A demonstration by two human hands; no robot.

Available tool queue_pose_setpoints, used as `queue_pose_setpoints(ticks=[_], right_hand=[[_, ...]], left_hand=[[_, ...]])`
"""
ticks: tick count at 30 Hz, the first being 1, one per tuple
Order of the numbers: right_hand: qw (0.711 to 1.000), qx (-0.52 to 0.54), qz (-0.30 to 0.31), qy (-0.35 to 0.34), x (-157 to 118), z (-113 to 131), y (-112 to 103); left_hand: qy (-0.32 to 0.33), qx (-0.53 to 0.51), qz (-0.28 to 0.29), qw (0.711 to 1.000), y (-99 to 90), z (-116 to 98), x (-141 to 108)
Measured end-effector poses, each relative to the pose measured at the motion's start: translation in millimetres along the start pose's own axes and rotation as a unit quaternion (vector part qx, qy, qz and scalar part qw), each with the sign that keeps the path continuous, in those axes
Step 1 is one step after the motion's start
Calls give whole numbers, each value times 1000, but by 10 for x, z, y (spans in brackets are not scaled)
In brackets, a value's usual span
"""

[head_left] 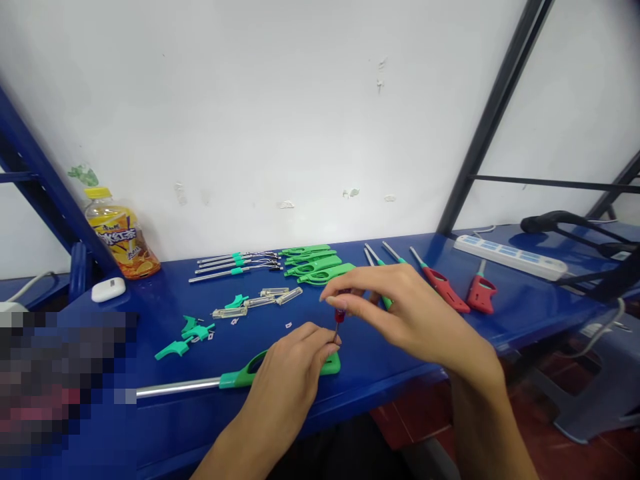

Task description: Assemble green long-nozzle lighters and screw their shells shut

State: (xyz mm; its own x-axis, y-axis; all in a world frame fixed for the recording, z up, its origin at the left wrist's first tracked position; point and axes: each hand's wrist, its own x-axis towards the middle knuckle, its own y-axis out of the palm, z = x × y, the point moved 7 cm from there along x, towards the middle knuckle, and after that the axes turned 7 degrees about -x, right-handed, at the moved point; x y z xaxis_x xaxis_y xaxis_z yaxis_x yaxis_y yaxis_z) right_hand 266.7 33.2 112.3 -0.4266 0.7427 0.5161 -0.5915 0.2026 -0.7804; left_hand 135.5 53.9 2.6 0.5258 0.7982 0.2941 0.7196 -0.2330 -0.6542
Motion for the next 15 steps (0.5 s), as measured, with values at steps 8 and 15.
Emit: queue_pose_setpoints(ticks=[8,15], right_hand=[[998,-28,-33,38,23,-113,12],[999,43,-11,15,-29,-79,-90]], left_hand=[[4,9,-18,1000,-6,14,3],[32,1,-9,999,-3,-31,-6]])
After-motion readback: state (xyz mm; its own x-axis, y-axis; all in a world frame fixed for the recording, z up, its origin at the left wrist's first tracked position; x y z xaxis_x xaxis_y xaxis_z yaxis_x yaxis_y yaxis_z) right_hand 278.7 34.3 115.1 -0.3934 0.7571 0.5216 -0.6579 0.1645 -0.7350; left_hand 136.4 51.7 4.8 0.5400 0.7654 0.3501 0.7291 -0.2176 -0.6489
